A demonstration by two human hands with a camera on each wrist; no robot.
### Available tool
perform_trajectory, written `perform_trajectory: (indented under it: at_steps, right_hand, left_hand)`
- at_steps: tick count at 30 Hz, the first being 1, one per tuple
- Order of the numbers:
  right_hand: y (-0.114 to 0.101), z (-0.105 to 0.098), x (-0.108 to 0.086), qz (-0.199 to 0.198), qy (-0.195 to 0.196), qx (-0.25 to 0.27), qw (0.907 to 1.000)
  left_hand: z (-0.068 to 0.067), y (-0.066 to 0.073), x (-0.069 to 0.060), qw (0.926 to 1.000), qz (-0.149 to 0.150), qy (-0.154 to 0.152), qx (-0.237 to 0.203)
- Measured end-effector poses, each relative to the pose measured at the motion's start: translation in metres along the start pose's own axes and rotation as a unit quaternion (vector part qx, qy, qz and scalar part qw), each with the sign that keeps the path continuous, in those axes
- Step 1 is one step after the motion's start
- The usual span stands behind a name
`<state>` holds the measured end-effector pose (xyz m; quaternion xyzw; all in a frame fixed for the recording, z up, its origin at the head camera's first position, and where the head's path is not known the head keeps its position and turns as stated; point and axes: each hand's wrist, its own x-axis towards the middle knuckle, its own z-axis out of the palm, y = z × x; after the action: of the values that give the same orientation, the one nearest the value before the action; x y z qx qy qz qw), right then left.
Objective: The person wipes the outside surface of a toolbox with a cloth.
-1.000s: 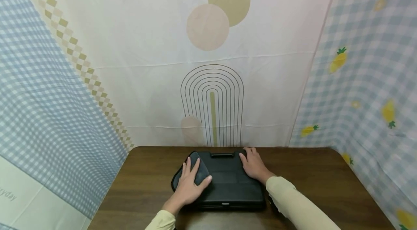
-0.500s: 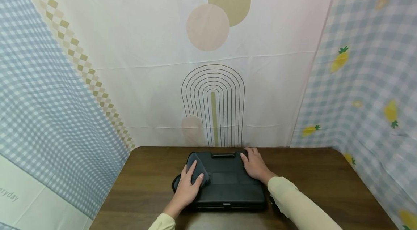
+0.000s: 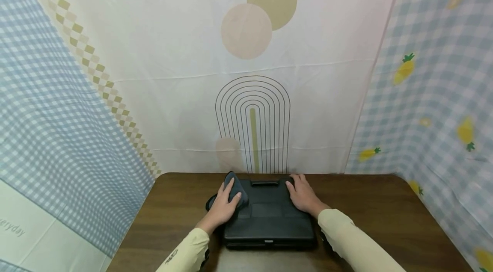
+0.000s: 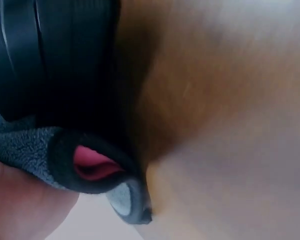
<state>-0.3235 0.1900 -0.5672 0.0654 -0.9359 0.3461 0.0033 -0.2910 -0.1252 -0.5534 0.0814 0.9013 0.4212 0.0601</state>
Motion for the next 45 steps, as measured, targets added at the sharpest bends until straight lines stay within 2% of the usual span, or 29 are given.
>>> perform_trajectory:
  at_steps: [6, 10, 13, 18, 22, 26, 31, 38, 45]
  right_hand:
    - [0.003, 0.000, -0.001, 0.002, -0.005, 0.000, 1.0000]
    - [0.004, 0.001, 0.001, -0.003, 0.000, -0.003, 1.0000]
    - [0.004, 0.002, 0.002, -0.004, 0.005, -0.004, 1.0000]
    - [0.003, 0.003, 0.002, 0.000, 0.002, -0.005, 1.0000]
    - [0.002, 0.003, 0.002, -0.003, 0.004, -0.007, 1.0000]
    - [0.002, 0.002, 0.003, -0.003, 0.004, -0.009, 1.0000]
    - [0.003, 0.003, 0.004, -0.001, 0.004, -0.015, 0.9999]
    - [0.003, 0.004, 0.002, 0.002, 0.004, -0.019, 0.9998]
    - [0.001, 0.003, 0.003, 0.005, 0.007, -0.019, 0.9998]
  left_hand:
    - [-0.003, 0.005, 0.033, 0.9998, -0.010, -0.007, 0.018]
    - [-0.005, 0.009, 0.049, 0.9992, -0.005, -0.011, 0.038]
    - [-0.006, 0.011, 0.054, 0.9989, -0.003, -0.013, 0.044]
    - [-0.007, 0.011, 0.054, 0.9988, -0.013, -0.018, 0.044]
    - [-0.006, 0.010, 0.057, 0.9967, 0.003, -0.013, 0.080]
    - [-0.003, 0.015, 0.060, 0.9872, 0.035, -0.009, 0.156]
    - [0.001, 0.028, 0.067, 0.9707, 0.048, -0.030, 0.233]
    - [0.014, 0.054, 0.070, 0.9509, 0.060, -0.075, 0.294]
    - [0.043, 0.075, 0.080, 0.9365, 0.062, -0.106, 0.329]
